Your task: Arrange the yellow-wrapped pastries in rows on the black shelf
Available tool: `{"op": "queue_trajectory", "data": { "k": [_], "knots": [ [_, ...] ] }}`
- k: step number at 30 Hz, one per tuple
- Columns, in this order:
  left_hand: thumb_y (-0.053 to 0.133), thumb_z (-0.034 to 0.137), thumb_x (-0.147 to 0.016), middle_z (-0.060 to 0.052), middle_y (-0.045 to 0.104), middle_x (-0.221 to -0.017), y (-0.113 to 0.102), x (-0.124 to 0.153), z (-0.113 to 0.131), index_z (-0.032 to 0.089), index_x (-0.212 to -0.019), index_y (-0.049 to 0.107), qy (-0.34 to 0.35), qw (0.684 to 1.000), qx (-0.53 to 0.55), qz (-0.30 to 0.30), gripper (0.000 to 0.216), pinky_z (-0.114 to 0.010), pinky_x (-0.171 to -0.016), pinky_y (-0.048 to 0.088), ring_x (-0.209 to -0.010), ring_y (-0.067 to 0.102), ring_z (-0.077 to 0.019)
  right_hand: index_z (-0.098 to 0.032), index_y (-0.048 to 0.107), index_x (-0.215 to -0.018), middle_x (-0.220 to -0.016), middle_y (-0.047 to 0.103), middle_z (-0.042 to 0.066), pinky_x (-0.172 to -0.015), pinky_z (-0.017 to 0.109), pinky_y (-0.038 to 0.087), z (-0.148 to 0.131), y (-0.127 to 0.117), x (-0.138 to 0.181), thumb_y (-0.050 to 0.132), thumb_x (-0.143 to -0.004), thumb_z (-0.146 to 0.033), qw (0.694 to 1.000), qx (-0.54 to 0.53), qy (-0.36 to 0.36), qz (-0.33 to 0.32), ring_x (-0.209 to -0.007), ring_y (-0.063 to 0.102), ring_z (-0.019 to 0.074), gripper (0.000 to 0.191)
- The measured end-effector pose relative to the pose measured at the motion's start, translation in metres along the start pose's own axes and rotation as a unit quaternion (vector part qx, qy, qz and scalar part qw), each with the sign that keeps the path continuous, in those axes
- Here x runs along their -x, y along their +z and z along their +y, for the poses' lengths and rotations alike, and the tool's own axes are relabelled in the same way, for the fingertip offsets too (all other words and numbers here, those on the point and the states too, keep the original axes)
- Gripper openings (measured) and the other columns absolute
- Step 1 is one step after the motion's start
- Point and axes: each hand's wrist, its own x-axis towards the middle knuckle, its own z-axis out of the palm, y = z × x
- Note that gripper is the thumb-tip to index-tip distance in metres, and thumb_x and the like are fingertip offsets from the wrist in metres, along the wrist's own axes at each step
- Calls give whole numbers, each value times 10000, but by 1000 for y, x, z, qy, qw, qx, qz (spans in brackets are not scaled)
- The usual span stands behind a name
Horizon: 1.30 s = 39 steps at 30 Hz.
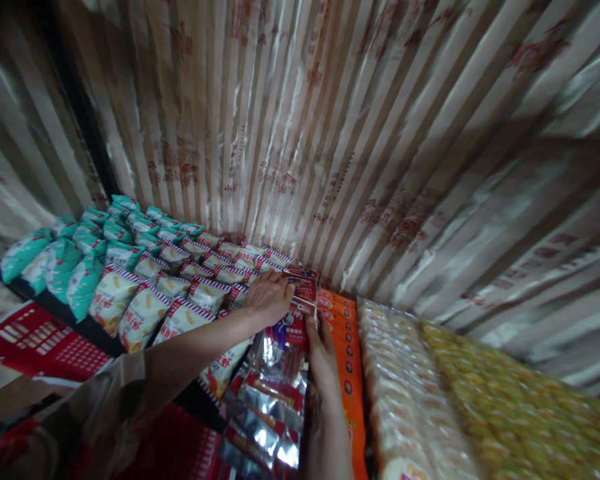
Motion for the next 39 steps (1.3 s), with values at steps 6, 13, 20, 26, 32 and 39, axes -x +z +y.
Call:
{"op": "queue_trajectory", "data": {
  "k": [6, 13, 20, 26, 32, 39],
  "knots": [
    [361, 219, -876, -45, 557, -1213, -26, 56, -22, 166, -1056, 591, 59, 992, 100, 40, 297, -307, -1010, 371, -1119, 486, -161, -259, 432, -1298, -1296, 515, 34, -903, 305, 465, -1, -13, 2, 613, -686, -514, 997, -48, 47, 42, -1117, 537, 187, 687],
    [377, 114, -813, -49, 608, -1125, -43, 142, -37, 172, -987, 597, 141, 958, 243, 65, 286, -323, -943, 442, -1062, 530, -144, -205, 594, -1086, -1095, 629, 36, -804, 285, 505, 11, -27, 7, 615, -670, -455, 989, -76, -8, 128, -961, 601, 159, 486],
    [350, 89, -810, -53, 632, -1085, -67, 216, -90, 201, -1037, 576, 155, 949, 275, -6, 339, -301, -900, 481, -1022, 568, -144, -183, 627, -873, -907, 643, 4, -761, 280, 510, -8, -5, 39, 684, -587, -316, 949, -166, -64, 259, -841, 606, 144, 320],
    [339, 115, -792, -36, 648, -1080, -70, 288, -179, 243, -1053, 588, 90, 968, 234, -31, 383, -258, -892, 482, -994, 597, -155, -186, 622, -913, -927, 637, 10, -846, 326, 489, -26, 31, 89, 634, -659, -311, 913, -101, -197, 342, -902, 594, 168, 283],
    [371, 158, -786, -6, 687, -986, -90, 346, -259, 275, -933, 627, -24, 964, 248, -89, 317, -240, -839, 504, -922, 637, -165, -165, 572, -1122, -1160, 586, 87, -989, 391, 380, -36, 88, 185, 540, -784, -400, 915, 89, -252, 303, -1095, 528, 220, 413],
    [349, 96, -738, 33, 677, -933, -144, 372, -287, 279, -857, 629, -37, 949, 267, -162, 354, -192, -806, 490, -888, 630, -123, -205, 588, -1096, -1101, 642, 75, -904, 393, 465, 28, 143, 283, 572, -693, -545, 982, 128, -51, 129, -1022, 593, 263, 527]
  ]
}}
